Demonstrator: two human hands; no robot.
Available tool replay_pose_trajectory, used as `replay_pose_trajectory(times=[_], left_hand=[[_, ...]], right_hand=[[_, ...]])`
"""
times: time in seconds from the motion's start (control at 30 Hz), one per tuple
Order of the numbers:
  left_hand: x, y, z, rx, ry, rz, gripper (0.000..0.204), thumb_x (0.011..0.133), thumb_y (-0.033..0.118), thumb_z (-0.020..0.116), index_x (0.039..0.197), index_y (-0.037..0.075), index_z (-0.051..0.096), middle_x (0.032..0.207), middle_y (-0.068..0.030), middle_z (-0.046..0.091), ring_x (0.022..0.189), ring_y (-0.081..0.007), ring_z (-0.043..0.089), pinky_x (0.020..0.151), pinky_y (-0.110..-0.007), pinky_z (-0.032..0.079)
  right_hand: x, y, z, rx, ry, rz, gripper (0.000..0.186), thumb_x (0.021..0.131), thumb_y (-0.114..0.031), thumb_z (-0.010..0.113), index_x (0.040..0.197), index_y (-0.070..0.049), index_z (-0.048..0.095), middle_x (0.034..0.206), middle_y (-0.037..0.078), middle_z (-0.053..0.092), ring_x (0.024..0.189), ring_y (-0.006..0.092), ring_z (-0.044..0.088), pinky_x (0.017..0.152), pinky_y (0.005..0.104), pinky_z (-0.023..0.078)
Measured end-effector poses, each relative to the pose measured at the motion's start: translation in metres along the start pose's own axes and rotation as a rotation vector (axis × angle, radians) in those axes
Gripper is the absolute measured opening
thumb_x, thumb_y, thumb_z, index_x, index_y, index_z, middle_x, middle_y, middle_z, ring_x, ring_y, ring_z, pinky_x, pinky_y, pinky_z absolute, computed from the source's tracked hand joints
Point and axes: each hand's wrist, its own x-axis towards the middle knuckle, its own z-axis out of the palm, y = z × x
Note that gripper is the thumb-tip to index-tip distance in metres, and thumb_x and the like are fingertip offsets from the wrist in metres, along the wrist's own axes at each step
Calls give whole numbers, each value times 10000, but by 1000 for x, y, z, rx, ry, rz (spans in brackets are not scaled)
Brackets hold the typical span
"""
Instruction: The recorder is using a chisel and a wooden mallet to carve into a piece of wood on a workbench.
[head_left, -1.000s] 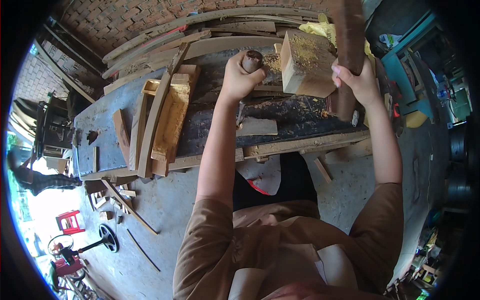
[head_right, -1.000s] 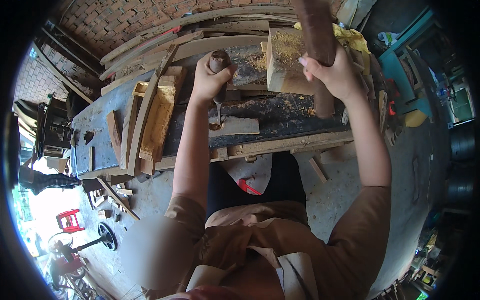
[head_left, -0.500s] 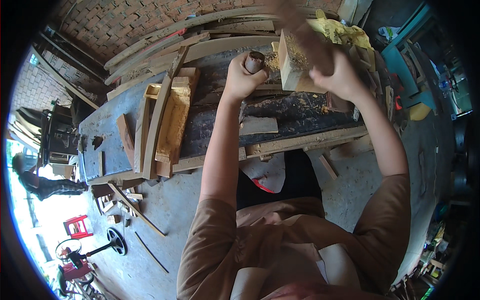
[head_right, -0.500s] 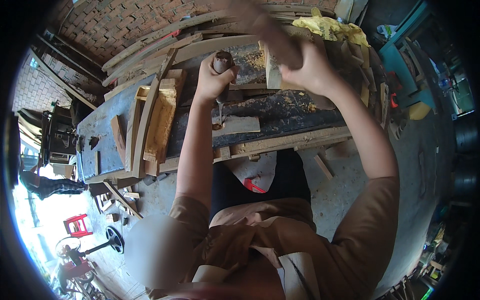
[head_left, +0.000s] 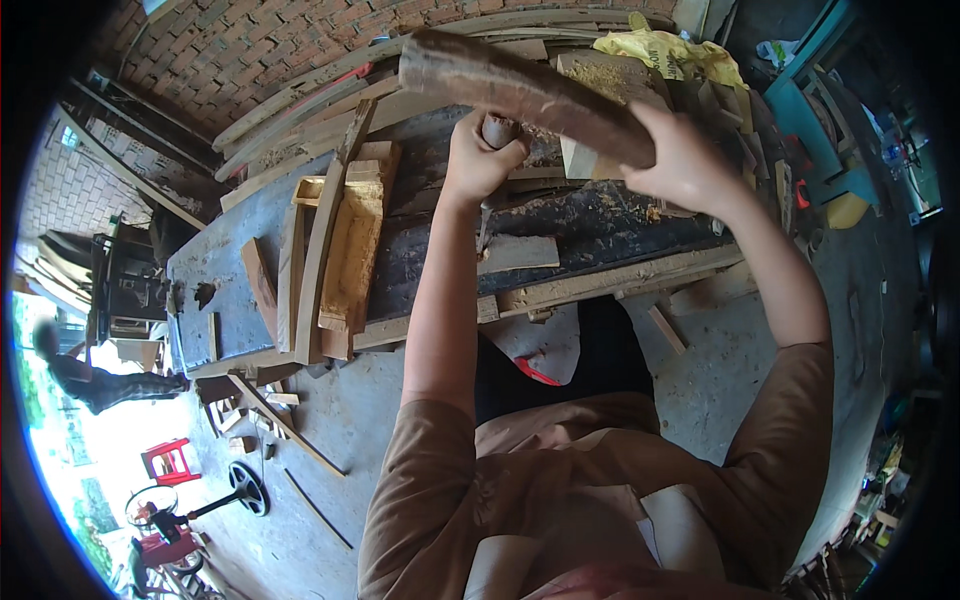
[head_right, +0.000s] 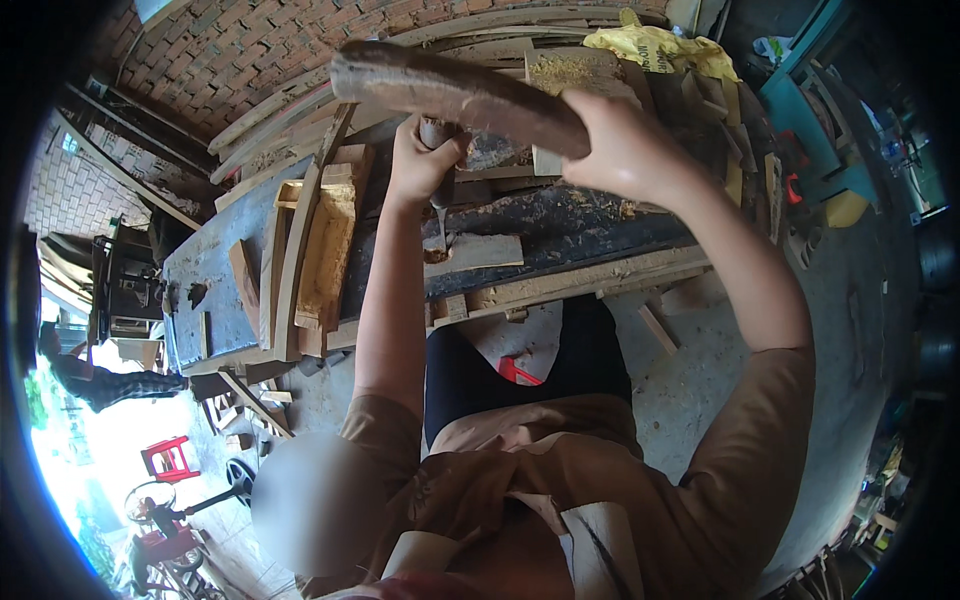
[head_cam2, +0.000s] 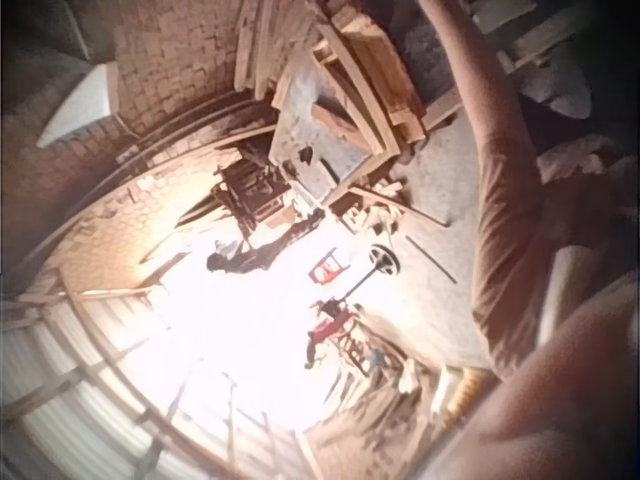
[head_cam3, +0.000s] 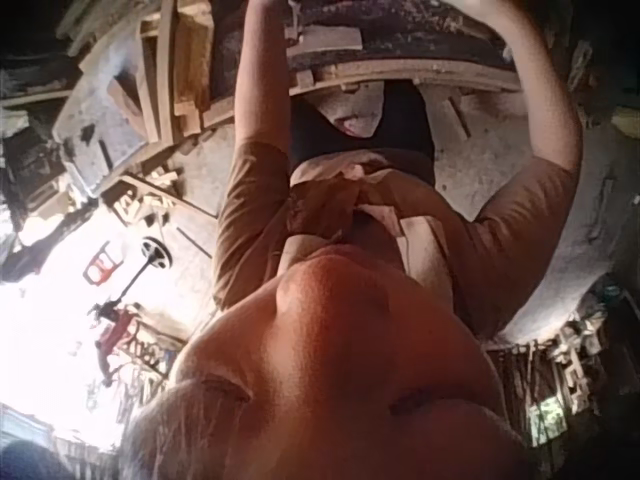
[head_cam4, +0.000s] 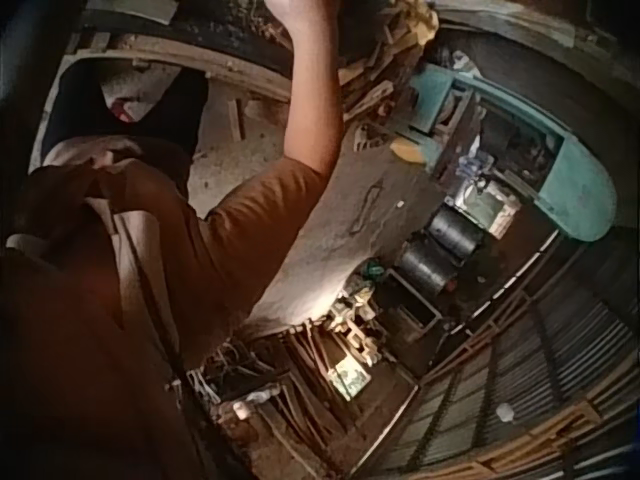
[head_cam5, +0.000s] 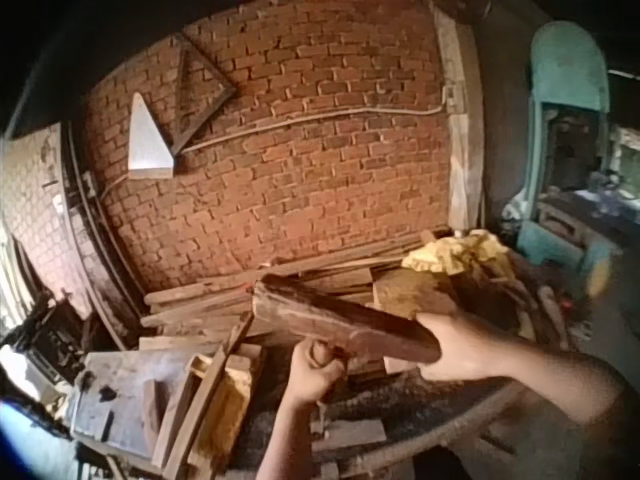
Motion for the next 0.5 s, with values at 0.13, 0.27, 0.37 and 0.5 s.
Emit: replay_pose_trajectory(times=[0.13, 0.27, 0.37, 0.5], left_hand=[[-1, 2, -1, 27, -11, -36, 166, 656, 53, 631, 794, 16, 547, 657, 3, 534, 588, -60, 463, 537, -225, 395], [1, 3, 6, 21, -27, -18, 158, 662, 48, 633, 789, 19, 545, 659, 5, 531, 593, -54, 462, 537, -221, 392], [-3, 7, 2, -64, -9, 8, 143, 661, 47, 635, 762, 27, 536, 655, 10, 524, 589, -52, 447, 532, -221, 383], [-3, 3, -3, 19, -29, -19, 142, 663, 46, 632, 767, 30, 538, 655, 17, 517, 585, -57, 445, 532, -225, 381]], right_hand=[[3, 3, -10, 136, 298, -62, 424, 675, -110, 651, 1044, 7, 479, 888, 136, 579, 818, 202, 571, 739, 316, 445], [0, 6, 2, 324, 256, -41, 422, 670, -112, 660, 1027, 22, 479, 884, 115, 568, 830, 204, 551, 764, 317, 435], [7, 13, 12, 210, -138, -41, 462, 661, -114, 675, 1050, 33, 475, 932, 128, 545, 871, 206, 531, 791, 319, 422], [7, 23, 2, 337, 82, -60, 426, 676, -115, 676, 1025, 44, 491, 890, 109, 559, 813, 221, 546, 763, 327, 440]])
